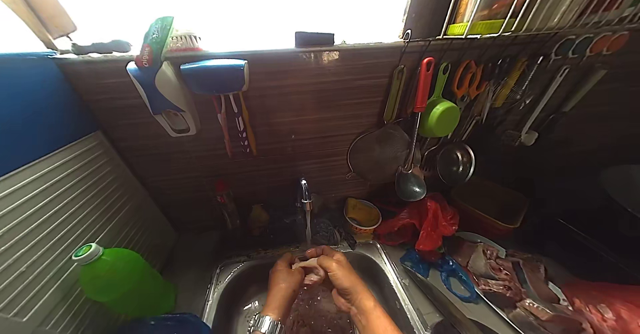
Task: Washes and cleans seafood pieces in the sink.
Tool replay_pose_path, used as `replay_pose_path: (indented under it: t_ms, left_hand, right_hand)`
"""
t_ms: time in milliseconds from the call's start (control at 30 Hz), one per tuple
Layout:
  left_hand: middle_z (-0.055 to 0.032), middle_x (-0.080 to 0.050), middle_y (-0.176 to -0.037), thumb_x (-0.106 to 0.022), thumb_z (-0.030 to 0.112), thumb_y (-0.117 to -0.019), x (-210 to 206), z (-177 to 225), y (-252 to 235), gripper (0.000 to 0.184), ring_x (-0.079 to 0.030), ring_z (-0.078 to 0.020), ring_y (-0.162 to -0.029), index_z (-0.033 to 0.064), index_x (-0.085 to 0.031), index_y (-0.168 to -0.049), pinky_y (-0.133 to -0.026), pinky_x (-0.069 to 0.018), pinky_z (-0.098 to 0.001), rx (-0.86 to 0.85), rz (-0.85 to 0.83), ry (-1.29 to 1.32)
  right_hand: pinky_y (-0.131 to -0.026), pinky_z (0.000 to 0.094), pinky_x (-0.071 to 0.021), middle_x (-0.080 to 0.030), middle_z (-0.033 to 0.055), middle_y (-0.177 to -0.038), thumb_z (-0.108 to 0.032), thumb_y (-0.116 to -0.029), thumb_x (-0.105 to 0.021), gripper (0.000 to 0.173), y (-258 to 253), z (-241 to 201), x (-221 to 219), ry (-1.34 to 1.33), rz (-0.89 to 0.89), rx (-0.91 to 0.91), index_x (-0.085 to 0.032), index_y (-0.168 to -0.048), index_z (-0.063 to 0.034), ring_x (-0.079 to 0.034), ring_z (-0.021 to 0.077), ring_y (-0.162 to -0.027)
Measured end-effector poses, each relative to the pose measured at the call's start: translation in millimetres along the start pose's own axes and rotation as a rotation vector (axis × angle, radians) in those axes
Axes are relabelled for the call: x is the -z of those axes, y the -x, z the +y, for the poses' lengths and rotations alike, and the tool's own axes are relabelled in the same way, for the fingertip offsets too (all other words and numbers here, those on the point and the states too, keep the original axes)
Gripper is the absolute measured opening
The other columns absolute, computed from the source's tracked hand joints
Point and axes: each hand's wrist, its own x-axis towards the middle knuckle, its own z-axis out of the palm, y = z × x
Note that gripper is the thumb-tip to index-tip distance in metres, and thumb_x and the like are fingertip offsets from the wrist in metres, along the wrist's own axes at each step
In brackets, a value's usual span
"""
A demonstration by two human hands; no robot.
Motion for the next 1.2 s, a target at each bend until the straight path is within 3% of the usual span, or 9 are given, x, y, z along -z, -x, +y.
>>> replay_pose_path:
  t_ms: [100, 233, 433, 533, 633, 767, 900, 1067, 1200]
  left_hand:
    - [-0.0102, -0.066, -0.085, -0.075, 0.01, -0.0785, 0.5, 5.1, -2.4, 0.017, -0.066, -0.025, -0.08, 0.0065, -0.064, -0.092, -0.074, -0.055, -0.049, -0.022, 0.039, 0.013]
    - [-0.0056, -0.059, -0.074, -0.069, 0.012, -0.0833, -1.1, 21.0, -7.1, 0.01, -0.059, -0.02, -0.069, 0.0083, -0.06, -0.084, -0.065, -0.0511, -0.0433, -0.169, 0.122, 0.082]
    - [-0.0062, -0.061, -0.066, -0.066, 0.005, -0.0866, -8.6, 48.1, 0.5, 0.013, -0.062, -0.0173, -0.058, 0.0047, -0.055, -0.079, -0.056, -0.0542, -0.0349, -0.296, 0.17, 0.56]
    - [-0.0149, -0.067, -0.074, -0.069, 0.003, -0.0885, -2.3, 39.3, 7.1, 0.016, -0.066, -0.0228, -0.064, -0.0025, -0.054, -0.09, -0.062, -0.0587, -0.0378, -0.144, -0.077, 0.829]
    - [-0.0117, -0.068, -0.077, -0.076, 0.011, -0.0867, 6.8, 16.2, 5.9, 0.025, -0.067, -0.019, -0.07, -0.0011, -0.056, -0.096, -0.07, -0.0591, -0.0349, -0.1, -0.341, 0.775]
    - [-0.0149, -0.07, -0.091, -0.07, 0.006, -0.0873, 7.3, 14.5, -1.1, 0.039, -0.07, -0.0212, -0.077, -0.0043, -0.058, -0.123, -0.073, -0.0605, -0.0363, -0.058, -0.246, 0.48]
    - [-0.0092, -0.072, -0.084, -0.063, 0.014, -0.0987, -11.1, 21.5, -16.4, 0.014, -0.07, -0.019, -0.074, 0.004, -0.073, -0.097, -0.069, -0.0604, -0.04, -0.134, 0.098, 0.383]
    - [-0.0066, -0.063, -0.067, -0.066, 0.013, -0.0967, -21.5, 33.6, 6.3, 0.018, -0.057, -0.0129, -0.057, 0.0004, -0.068, -0.084, -0.055, -0.0496, -0.0291, -0.085, -0.007, 0.839]
    - [-0.0141, -0.075, -0.094, -0.072, 0.008, -0.0914, -12.0, 11.1, 14.3, 0.018, -0.072, -0.0195, -0.087, -0.0038, -0.073, -0.105, -0.084, -0.059, -0.0348, -0.068, -0.235, 0.831]
  right_hand:
    - [-0.071, 0.039, -0.0588, -0.07, 0.0148, -0.094, -0.012, -0.0863, -0.057, 0.039, -0.2, -2.2, 8.3, -0.036, -0.05, -0.047, -0.06, -0.123, 0.0013, -0.069, 0.023, -0.08]
    - [-0.076, 0.0416, -0.06, -0.07, 0.0133, -0.097, -0.016, -0.0799, -0.074, 0.052, -17.3, -5.5, 0.9, 0.547, 0.052, 0.012, -0.059, -0.127, -0.0011, -0.07, 0.0226, -0.082]
    - [-0.091, 0.0512, -0.0541, -0.071, 0.0141, -0.105, -0.019, -0.092, -0.066, 0.022, -37.1, -25.5, -13.0, 0.958, 0.275, -0.037, -0.068, -0.109, -0.0056, -0.068, 0.0292, -0.103]
    - [-0.091, 0.0542, -0.0543, -0.071, 0.0154, -0.107, -0.022, -0.0905, -0.066, 0.026, -42.8, -20.4, -1.4, 0.949, 0.226, -0.069, -0.07, -0.11, -0.0057, -0.068, 0.0308, -0.103]
    - [-0.085, 0.0532, -0.0566, -0.073, 0.0135, -0.1, -0.021, -0.0902, -0.066, 0.022, -43.1, -16.4, 6.3, 0.999, 0.127, -0.061, -0.074, -0.105, -0.0071, -0.071, 0.0283, -0.095]
    - [-0.092, 0.0517, -0.0543, -0.072, 0.0144, -0.103, -0.021, -0.0927, -0.065, 0.021, -30.6, -18.7, -9.7, 1.125, 0.138, 0.08, -0.071, -0.106, -0.0049, -0.069, 0.0297, -0.103]
    - [-0.098, 0.05, -0.054, -0.07, 0.0161, -0.114, -0.018, -0.0967, -0.059, 0.026, -31.5, -14.9, -25.8, 1.176, 0.242, 0.085, -0.067, -0.116, -0.0031, -0.067, 0.0309, -0.113]
    - [-0.091, 0.0527, -0.0561, -0.072, 0.0173, -0.109, -0.019, -0.0964, -0.06, 0.026, -49.2, -6.4, -11.1, 0.836, 0.289, -0.141, -0.068, -0.115, -0.0035, -0.07, 0.0305, -0.103]
    - [-0.086, 0.0508, -0.0586, -0.074, 0.0126, -0.1, -0.016, -0.0927, -0.063, 0.021, -51.1, 7.8, 7.0, 0.754, 0.213, -0.101, -0.074, -0.108, -0.0075, -0.072, 0.0254, -0.093]
